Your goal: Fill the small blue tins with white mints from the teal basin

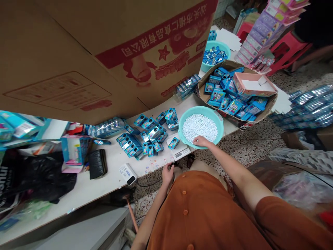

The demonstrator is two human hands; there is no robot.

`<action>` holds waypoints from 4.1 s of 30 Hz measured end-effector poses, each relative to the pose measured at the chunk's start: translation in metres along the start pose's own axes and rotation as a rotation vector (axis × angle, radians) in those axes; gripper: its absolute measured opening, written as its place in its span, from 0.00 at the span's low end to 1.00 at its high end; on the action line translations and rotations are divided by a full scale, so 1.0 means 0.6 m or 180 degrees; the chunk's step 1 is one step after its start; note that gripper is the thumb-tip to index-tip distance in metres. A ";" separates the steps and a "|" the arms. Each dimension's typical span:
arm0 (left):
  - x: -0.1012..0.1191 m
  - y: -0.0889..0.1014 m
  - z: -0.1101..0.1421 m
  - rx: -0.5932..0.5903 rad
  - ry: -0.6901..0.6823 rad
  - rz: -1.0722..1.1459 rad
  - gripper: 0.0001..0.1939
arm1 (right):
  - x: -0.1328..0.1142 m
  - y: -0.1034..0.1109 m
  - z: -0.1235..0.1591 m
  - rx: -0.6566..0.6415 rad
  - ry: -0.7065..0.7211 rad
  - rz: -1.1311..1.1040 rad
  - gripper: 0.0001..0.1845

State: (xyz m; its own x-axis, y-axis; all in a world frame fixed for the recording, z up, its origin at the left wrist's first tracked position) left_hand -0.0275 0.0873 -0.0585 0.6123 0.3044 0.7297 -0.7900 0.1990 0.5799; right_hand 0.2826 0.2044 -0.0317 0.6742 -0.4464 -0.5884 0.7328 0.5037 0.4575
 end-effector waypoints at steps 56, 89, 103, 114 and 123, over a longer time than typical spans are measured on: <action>-0.111 0.142 0.005 0.0376 0.0286 0.0321 0.11 | -0.257 -0.057 -0.014 0.0598 0.0551 0.1432 0.14; -0.101 0.146 -0.012 -0.0188 0.0215 -0.0122 0.12 | -0.034 -0.041 0.089 0.2008 -0.0532 0.0621 0.14; 0.200 0.101 -0.122 0.0016 -0.1841 -0.0853 0.22 | -0.020 -0.089 0.070 0.1974 0.0813 0.0861 0.26; 0.218 0.047 -0.127 -0.0887 -0.1648 -0.1540 0.16 | 0.019 -0.088 0.050 0.1961 0.1237 0.1074 0.27; 0.064 0.257 0.021 0.0042 -0.1447 -0.1014 0.27 | 0.028 -0.089 0.043 0.1999 0.1176 0.1103 0.30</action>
State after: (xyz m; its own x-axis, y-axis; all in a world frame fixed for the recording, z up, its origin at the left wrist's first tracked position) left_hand -0.1255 0.1180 0.0639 0.7751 -0.2021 0.5987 -0.5650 0.2028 0.7998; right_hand 0.2574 0.1510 -0.0491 0.8790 -0.0121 -0.4766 0.4767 0.0099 0.8790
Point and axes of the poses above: each hand's wrist, its own z-axis away from the middle knuckle, its own y-axis out of the back of the hand, x = y × z, the point moved 3 cm from there along -z, towards the middle knuckle, and after that the axes turned 8 degrees about -y, right-handed, at the moved point
